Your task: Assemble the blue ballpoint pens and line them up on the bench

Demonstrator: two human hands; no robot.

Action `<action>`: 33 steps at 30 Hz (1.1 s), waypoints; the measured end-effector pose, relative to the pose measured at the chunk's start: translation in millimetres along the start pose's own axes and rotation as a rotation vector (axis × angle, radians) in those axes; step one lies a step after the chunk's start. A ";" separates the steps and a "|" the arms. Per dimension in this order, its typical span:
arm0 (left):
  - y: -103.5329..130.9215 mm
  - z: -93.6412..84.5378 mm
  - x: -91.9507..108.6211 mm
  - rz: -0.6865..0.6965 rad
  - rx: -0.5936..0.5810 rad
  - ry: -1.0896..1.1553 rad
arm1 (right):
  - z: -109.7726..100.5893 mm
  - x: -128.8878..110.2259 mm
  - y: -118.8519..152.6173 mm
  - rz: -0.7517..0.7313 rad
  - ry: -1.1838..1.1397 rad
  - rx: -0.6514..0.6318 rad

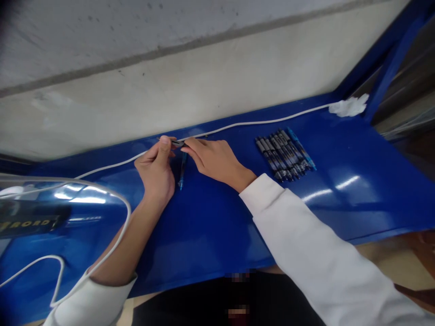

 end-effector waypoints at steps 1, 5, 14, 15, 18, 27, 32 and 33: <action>-0.2 0.2 -0.6 -0.007 -0.006 0.004 | 0.0 0.0 0.1 0.000 -0.005 -0.001; -0.9 0.8 0.4 0.009 -0.012 0.008 | -1.2 1.0 0.0 0.009 -0.010 0.007; 0.0 1.4 5.5 0.057 -0.003 -0.045 | -2.1 2.8 -0.4 0.040 -0.003 0.020; -0.1 1.3 5.3 0.056 -0.005 -0.046 | -1.9 2.8 -0.4 0.044 -0.005 0.017; -0.6 3.1 2.7 0.032 -0.041 -0.029 | -1.9 3.4 -0.6 0.053 -0.020 0.015; 3.7 20.4 8.2 0.038 -0.243 0.093 | -3.2 -0.8 -0.9 0.033 -0.065 0.006; 4.2 21.7 12.2 0.052 -0.256 0.081 | 0.1 1.2 -0.6 0.034 -0.045 -0.009; 4.0 21.2 11.6 0.045 -0.249 0.082 | 0.5 1.8 -0.6 0.031 -0.040 -0.004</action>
Point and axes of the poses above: each hand's wrist, its own y-axis away from the middle knuckle, its own z-axis out of the palm, x = y × z, the point moved 8 cm from there along -y, towards the middle knuckle, and after that the axes turned 11 degrees about -y, right-handed, at the moved point
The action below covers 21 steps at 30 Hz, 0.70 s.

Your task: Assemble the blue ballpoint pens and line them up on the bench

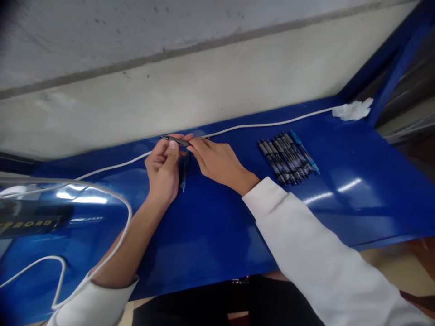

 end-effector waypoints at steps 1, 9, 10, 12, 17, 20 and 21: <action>-0.1 -0.6 -0.9 -0.007 0.006 0.007 | 0.0 0.4 0.0 -0.004 0.003 0.007; -2.0 -10.1 -12.3 -0.061 0.096 0.005 | -2.3 -1.1 -0.3 0.006 -0.050 0.010; -2.3 -10.7 -12.2 -0.056 0.102 0.003 | -2.9 -1.2 -0.5 0.005 -0.056 0.015; -2.8 -11.0 -11.1 -0.041 0.107 0.015 | -3.1 -0.2 -0.8 0.007 -0.069 0.022; -2.2 -9.9 -11.0 -0.038 0.111 -0.005 | -0.8 8.3 -0.8 0.042 -0.053 0.035; -1.6 -10.8 -13.8 -0.057 0.119 -0.011 | -0.3 9.3 -0.1 0.040 -0.046 0.043; -1.5 -10.9 -14.4 -0.063 0.117 -0.004 | -0.7 8.4 0.1 0.035 -0.048 0.046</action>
Point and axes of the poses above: each hand's wrist, its own y-axis away from the middle knuckle, its own z-axis out of the palm, x = y × z, the point moved 8 cm from there along -y, towards the middle knuckle, and after that the axes turned 11 degrees about -y, right-handed, at the moved point
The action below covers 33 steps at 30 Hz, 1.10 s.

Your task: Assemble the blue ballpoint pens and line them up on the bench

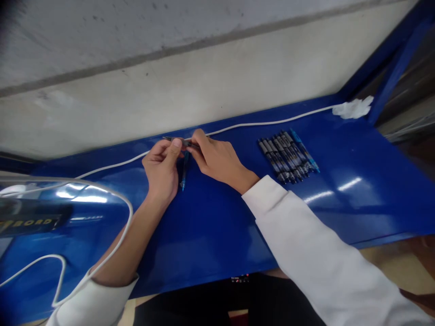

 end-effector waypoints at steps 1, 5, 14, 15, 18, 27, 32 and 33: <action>0.0 0.6 -0.1 -0.005 -0.011 0.010 | -0.3 -1.4 0.1 -0.005 -0.003 -0.001; 1.4 7.2 5.1 0.004 -0.102 0.064 | -1.1 -7.1 0.1 -0.012 -0.004 -0.023; 2.0 5.9 8.1 0.049 -0.080 0.035 | 1.9 -4.2 -0.2 -0.021 -0.034 -0.028; 1.6 5.0 7.2 0.048 -0.070 0.029 | 2.3 -3.0 -0.3 -0.016 -0.042 -0.024; 1.2 3.6 5.7 0.043 -0.056 0.013 | 3.6 0.1 -0.5 0.005 -0.051 -0.023; 0.5 0.6 3.8 0.043 -0.013 0.056 | -0.1 -7.1 -0.1 -0.005 0.032 -0.023; -0.4 -1.3 2.9 0.043 0.012 0.034 | -0.3 -6.9 -0.8 -0.019 0.029 -0.021; -0.4 -1.2 3.0 0.045 0.010 0.035 | -0.3 -5.9 -0.9 -0.020 0.026 -0.015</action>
Point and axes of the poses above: each hand's wrist, its own y-axis away from the middle knuckle, its own z-axis out of the palm, x = y × z, the point moved 8 cm from there along -y, towards the middle knuckle, and after that the axes turned 11 degrees about -y, right-handed, at the moved point
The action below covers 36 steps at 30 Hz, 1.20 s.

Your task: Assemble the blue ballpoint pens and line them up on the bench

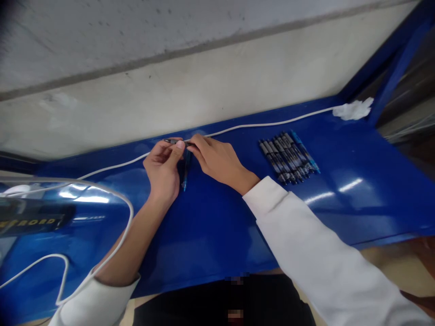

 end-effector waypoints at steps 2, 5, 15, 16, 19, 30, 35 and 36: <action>0.1 0.7 0.4 0.007 -0.008 0.011 | 0.6 2.0 -0.1 0.000 -0.007 0.005; 0.7 2.6 1.1 0.009 -0.028 0.025 | 2.4 4.4 0.3 0.007 -0.013 -0.001; 1.3 1.9 3.6 -0.015 -0.010 0.011 | 2.5 -1.8 0.0 -0.006 -0.015 -0.042; 1.3 1.6 3.2 -0.019 -0.009 0.006 | 2.6 -2.5 -0.2 -0.008 -0.013 -0.050; 1.6 1.6 2.9 -0.020 -0.015 -0.010 | 1.8 -2.2 -0.8 -0.004 -0.010 -0.044; 2.4 2.4 1.6 -0.053 -0.018 -0.020 | 2.2 0.6 0.2 0.015 -0.026 -0.030; 2.3 4.4 1.1 -0.033 -0.064 -0.013 | 2.1 1.1 0.7 0.015 -0.027 -0.026; 2.5 5.4 1.4 -0.027 -0.082 -0.007 | 1.8 1.3 0.7 0.014 -0.027 -0.017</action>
Point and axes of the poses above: each hand's wrist, its own y-axis away from the middle knuckle, its own z-axis out of the palm, x = y × z, the point moved 8 cm from there along -y, towards the middle knuckle, and after that the axes turned 11 degrees about -y, right-handed, at the moved point
